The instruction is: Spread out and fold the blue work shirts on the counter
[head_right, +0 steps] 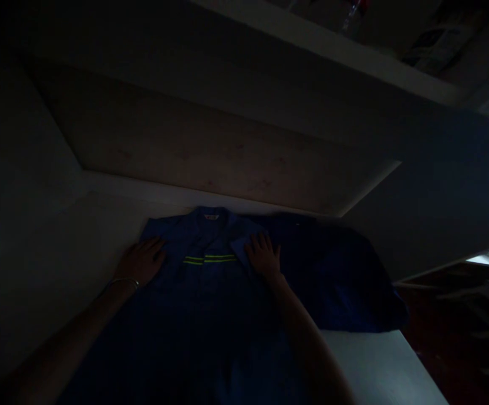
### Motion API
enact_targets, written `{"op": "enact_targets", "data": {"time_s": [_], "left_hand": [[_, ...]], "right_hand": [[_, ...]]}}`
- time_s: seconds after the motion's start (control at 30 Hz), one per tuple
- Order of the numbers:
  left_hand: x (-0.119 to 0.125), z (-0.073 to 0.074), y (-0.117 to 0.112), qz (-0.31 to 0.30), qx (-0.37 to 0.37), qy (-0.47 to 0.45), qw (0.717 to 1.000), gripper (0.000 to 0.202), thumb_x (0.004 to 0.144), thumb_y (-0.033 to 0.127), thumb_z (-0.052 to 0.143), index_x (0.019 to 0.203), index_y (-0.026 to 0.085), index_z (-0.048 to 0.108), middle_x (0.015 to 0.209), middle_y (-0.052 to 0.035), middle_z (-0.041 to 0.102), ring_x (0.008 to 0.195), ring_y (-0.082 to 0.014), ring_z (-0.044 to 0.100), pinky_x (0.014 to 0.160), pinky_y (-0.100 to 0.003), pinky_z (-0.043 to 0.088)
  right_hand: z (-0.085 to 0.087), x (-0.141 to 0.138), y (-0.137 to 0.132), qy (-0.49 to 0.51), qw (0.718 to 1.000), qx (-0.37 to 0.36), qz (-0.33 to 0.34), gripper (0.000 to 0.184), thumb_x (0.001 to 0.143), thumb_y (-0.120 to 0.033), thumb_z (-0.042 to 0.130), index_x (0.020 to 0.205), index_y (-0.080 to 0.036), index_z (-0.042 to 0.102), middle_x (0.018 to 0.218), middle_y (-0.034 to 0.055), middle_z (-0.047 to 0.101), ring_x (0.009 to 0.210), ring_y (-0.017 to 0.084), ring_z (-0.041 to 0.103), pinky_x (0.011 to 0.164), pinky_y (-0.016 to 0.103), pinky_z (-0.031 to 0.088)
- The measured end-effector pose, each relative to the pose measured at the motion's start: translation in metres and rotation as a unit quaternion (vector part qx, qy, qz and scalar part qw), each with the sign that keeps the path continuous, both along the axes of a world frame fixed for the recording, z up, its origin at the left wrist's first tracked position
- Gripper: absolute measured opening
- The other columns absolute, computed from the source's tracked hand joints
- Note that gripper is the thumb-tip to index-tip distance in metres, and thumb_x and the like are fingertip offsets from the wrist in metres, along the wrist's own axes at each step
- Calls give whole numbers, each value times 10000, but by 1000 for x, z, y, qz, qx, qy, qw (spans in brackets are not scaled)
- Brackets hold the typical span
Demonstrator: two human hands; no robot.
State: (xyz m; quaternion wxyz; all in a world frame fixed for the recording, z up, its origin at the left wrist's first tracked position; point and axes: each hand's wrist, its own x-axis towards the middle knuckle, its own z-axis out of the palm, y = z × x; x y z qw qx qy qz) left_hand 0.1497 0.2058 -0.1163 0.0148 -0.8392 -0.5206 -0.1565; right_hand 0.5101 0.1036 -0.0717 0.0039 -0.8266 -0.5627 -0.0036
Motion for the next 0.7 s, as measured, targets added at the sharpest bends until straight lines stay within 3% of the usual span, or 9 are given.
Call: {"op": "enact_targets", "data": {"time_s": [0.13, 0.27, 0.37, 0.47, 0.53, 0.57, 0.6, 0.63, 0.7], "left_hand": [[-1, -2, 1, 0, -6, -15, 1000, 458, 915, 414, 348, 1267, 248, 591, 1397, -65, 553, 1269, -252, 494, 1064, -470, 345], [-1, 1, 0, 0, -17, -30, 999, 449, 907, 415, 370, 1255, 249, 600, 1388, -73, 560, 1268, -258, 494, 1072, -468, 342], [-1, 5, -1, -5, -50, -95, 994, 452, 908, 425, 381, 1240, 223, 612, 1366, -94, 576, 1269, -273, 493, 1098, -492, 310], [-4, 9, 1, 1, -78, -153, 985, 457, 930, 431, 341, 1231, 221, 614, 1342, -82, 595, 1245, -238, 518, 1107, -451, 325], [-8, 11, 3, 12, -79, -169, 982, 488, 948, 442, 285, 1224, 211, 615, 1330, -75, 599, 1210, -201, 545, 1092, -392, 364], [-10, 12, 3, 20, -80, -180, 980, 513, 955, 449, 256, 1218, 196, 617, 1321, -79, 601, 1194, -187, 555, 1078, -365, 384], [-12, 13, 4, 27, -80, -191, 978, 537, 960, 456, 230, 1216, 183, 616, 1308, -84, 604, 1179, -177, 563, 1063, -342, 402], [-14, 14, 4, 33, -80, -200, 976, 556, 963, 461, 210, 1212, 173, 616, 1288, -87, 612, 1167, -170, 569, 1050, -328, 416], [-17, 15, 3, 39, -81, -212, 973, 568, 967, 459, 192, 1201, 170, 622, 1241, -87, 633, 1159, -167, 571, 1039, -318, 427]], "right_hand": [[-24, 2, 1, 30, 1000, 2, 1, 585, 966, -554, 233, 1489, -299, 292, 1586, 48, 215, 1449, 281, 153, 1098, 669, 86], [-10, 1, -2, 189, 974, 123, -18, 485, 913, -465, 427, 1342, -260, 521, 1491, 68, 417, 1390, 278, 306, 1131, 618, 16], [10, -5, -26, 300, 925, 216, -90, 474, 897, -464, 385, 1200, -176, 608, 1316, 120, 587, 1243, 262, 499, 1129, 514, 234], [19, -16, -85, 395, 875, 250, -128, 541, 860, -558, 387, 1141, -151, 604, 1169, 139, 661, 1072, 265, 624, 932, 411, 490], [16, -21, -142, 550, 772, 274, -164, 540, 751, -614, 551, 1064, -181, 630, 1091, 121, 694, 979, 288, 666, 838, 400, 543], [12, -22, -174, 593, 736, 267, -189, 539, 689, -616, 621, 1028, -198, 643, 1062, 112, 707, 966, 302, 673, 823, 410, 555], [7, -21, -206, 597, 721, 276, -218, 535, 647, -623, 651, 992, -215, 655, 1032, 108, 716, 969, 311, 673, 819, 416, 562], [2, -18, -237, 585, 730, 268, -230, 537, 641, -634, 645, 993, -230, 667, 1043, 109, 717, 984, 320, 669, 820, 426, 565], [-4, -8, -291, 491, 794, 262, -247, 532, 637, -682, 588, 938, -256, 693, 990, 120, 727, 914, 336, 683, 745, 443, 579]]}}
